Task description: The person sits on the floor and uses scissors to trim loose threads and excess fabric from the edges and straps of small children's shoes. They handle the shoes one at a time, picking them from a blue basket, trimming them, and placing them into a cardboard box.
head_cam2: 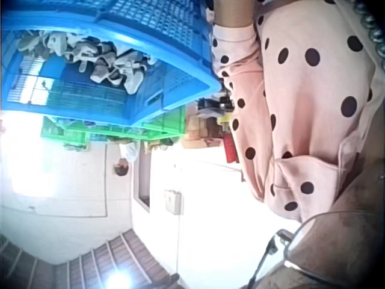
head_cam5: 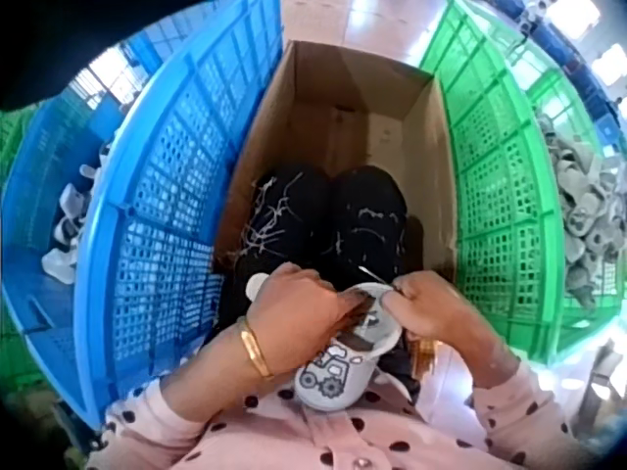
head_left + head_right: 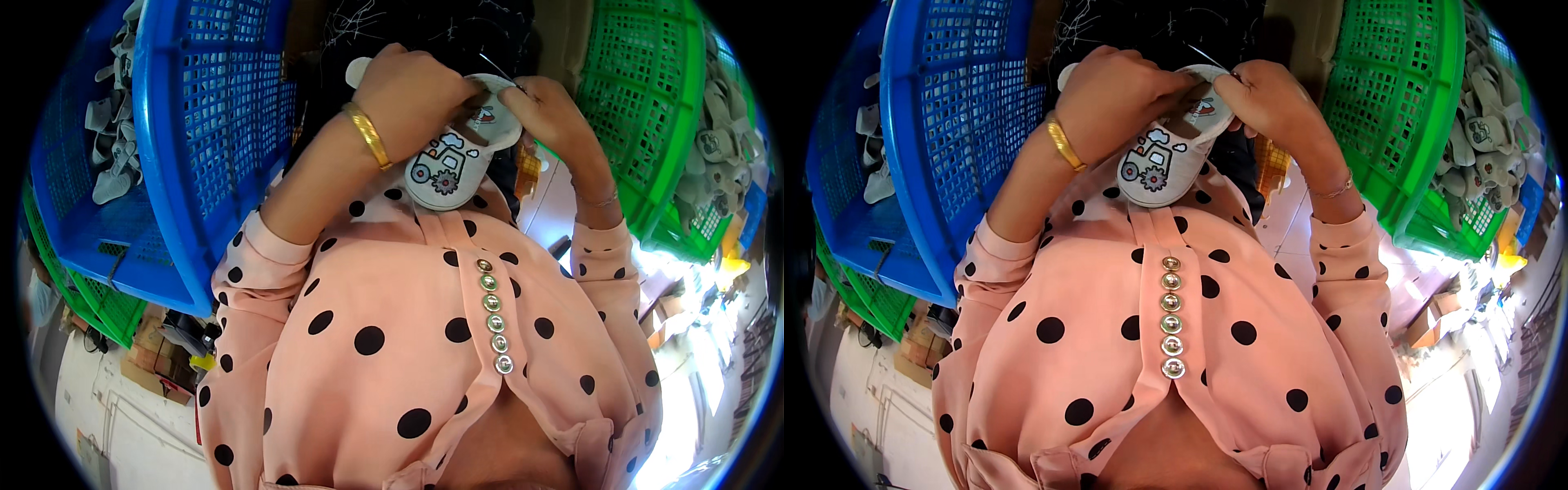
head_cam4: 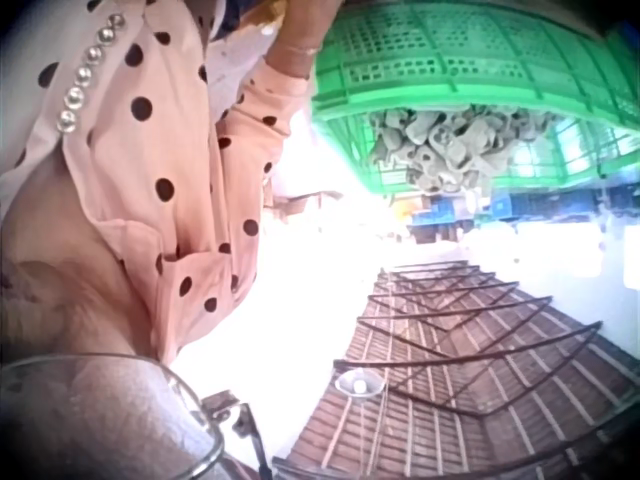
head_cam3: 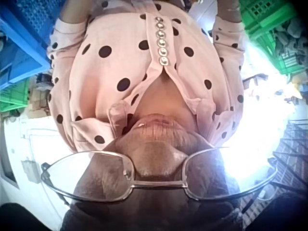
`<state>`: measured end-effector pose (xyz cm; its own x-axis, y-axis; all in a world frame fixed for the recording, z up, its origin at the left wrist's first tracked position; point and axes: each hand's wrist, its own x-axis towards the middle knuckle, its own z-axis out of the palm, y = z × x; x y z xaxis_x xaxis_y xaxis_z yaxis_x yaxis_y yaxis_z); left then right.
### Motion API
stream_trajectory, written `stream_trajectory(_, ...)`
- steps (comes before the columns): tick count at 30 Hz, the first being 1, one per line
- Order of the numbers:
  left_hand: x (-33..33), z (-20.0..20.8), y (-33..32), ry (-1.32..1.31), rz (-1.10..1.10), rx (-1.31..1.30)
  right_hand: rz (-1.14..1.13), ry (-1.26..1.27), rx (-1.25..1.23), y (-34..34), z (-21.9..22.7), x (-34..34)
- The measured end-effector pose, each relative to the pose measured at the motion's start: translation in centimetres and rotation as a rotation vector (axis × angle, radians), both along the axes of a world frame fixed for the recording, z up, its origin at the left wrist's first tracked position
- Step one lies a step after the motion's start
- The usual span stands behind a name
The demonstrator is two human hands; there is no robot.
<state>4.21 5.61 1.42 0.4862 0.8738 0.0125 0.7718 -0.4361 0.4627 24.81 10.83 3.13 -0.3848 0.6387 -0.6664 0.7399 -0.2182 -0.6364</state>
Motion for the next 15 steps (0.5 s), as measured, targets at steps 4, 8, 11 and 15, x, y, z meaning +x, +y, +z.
stream_trajectory(4,1.2,-1.7,-0.7,0.044,0.061,0.006,-0.029,-0.077,0.026,-0.2,0.1,-0.9)
stream_trajectory(8,1.8,-2.5,-0.4,-0.08,0.155,-0.167,-0.052,-0.02,0.038,-0.5,-0.5,-0.8)
stream_trajectory(11,1.6,-2.7,-0.1,-0.229,0.199,-0.292,-0.06,0.009,0.051,-0.7,-0.7,-0.6)
stream_trajectory(15,0.4,-2.7,0.0,-0.357,0.16,-0.388,-0.068,-0.009,0.037,-0.8,-0.7,-0.6)
